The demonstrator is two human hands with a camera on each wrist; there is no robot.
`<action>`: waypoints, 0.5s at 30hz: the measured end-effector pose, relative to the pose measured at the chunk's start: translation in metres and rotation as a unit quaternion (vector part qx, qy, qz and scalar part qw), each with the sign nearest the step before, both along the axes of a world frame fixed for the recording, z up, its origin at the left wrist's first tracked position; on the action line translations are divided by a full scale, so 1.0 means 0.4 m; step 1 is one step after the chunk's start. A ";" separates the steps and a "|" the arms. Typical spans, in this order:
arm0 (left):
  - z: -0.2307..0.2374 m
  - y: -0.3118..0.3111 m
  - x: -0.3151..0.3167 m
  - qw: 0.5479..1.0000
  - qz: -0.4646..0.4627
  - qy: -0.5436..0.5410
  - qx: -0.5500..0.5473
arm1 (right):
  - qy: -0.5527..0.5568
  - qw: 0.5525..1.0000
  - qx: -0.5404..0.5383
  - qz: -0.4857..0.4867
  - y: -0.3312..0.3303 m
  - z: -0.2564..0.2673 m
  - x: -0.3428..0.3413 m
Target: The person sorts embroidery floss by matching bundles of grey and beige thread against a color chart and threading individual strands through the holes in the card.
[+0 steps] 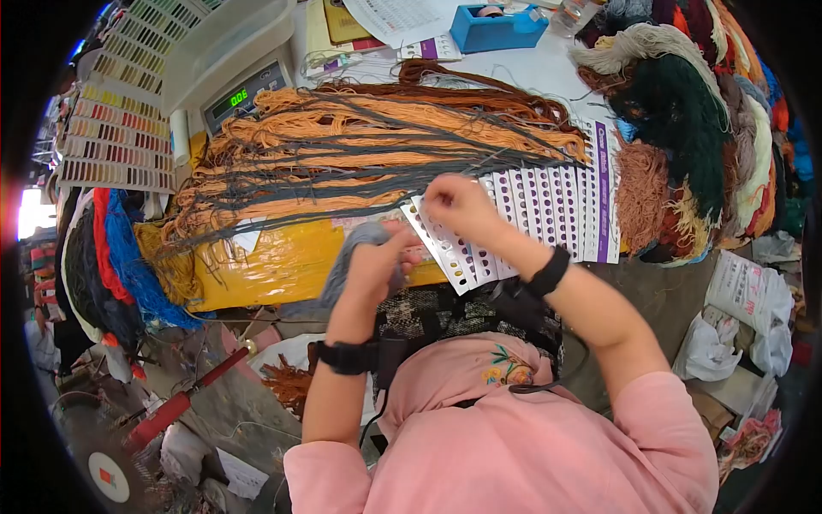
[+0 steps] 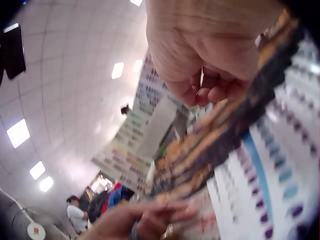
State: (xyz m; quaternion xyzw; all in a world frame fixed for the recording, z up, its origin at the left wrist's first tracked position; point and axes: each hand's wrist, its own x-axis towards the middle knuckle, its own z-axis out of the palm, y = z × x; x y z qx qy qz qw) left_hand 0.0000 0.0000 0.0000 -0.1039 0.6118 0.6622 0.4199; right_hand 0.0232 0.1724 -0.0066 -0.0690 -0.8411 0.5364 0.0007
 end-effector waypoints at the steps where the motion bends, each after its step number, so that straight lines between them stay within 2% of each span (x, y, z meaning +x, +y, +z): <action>1: -0.007 0.020 -0.003 0.999 -0.031 0.036 0.004 | 0.113 0.990 0.081 -0.005 -0.029 -0.010 0.012; 2: -0.005 0.038 0.000 0.997 -0.021 0.063 -0.045 | 0.133 0.985 0.107 -0.017 -0.037 -0.014 0.020; 5: -0.025 0.016 -0.011 0.993 -0.028 0.104 -0.050 | 0.166 0.972 0.163 -0.043 -0.049 -0.022 0.019; 7: 0.006 0.009 -0.035 0.993 -0.050 0.099 -0.040 | 0.203 0.962 0.177 -0.052 -0.038 -0.015 0.004; 8: 0.019 0.005 -0.039 0.994 -0.048 0.086 -0.036 | 0.236 0.958 0.159 -0.019 -0.043 -0.043 0.008; 11: -0.007 -0.002 -0.050 0.995 -0.029 0.098 0.021 | 0.259 0.941 0.216 0.014 -0.086 0.002 0.036; 14: -0.006 0.026 -0.044 0.995 0.020 0.074 0.058 | 0.234 0.956 0.168 0.057 -0.070 -0.030 0.043; 15: -0.012 0.028 -0.045 0.996 0.017 0.086 0.026 | 0.225 0.961 0.145 0.064 -0.064 -0.032 0.036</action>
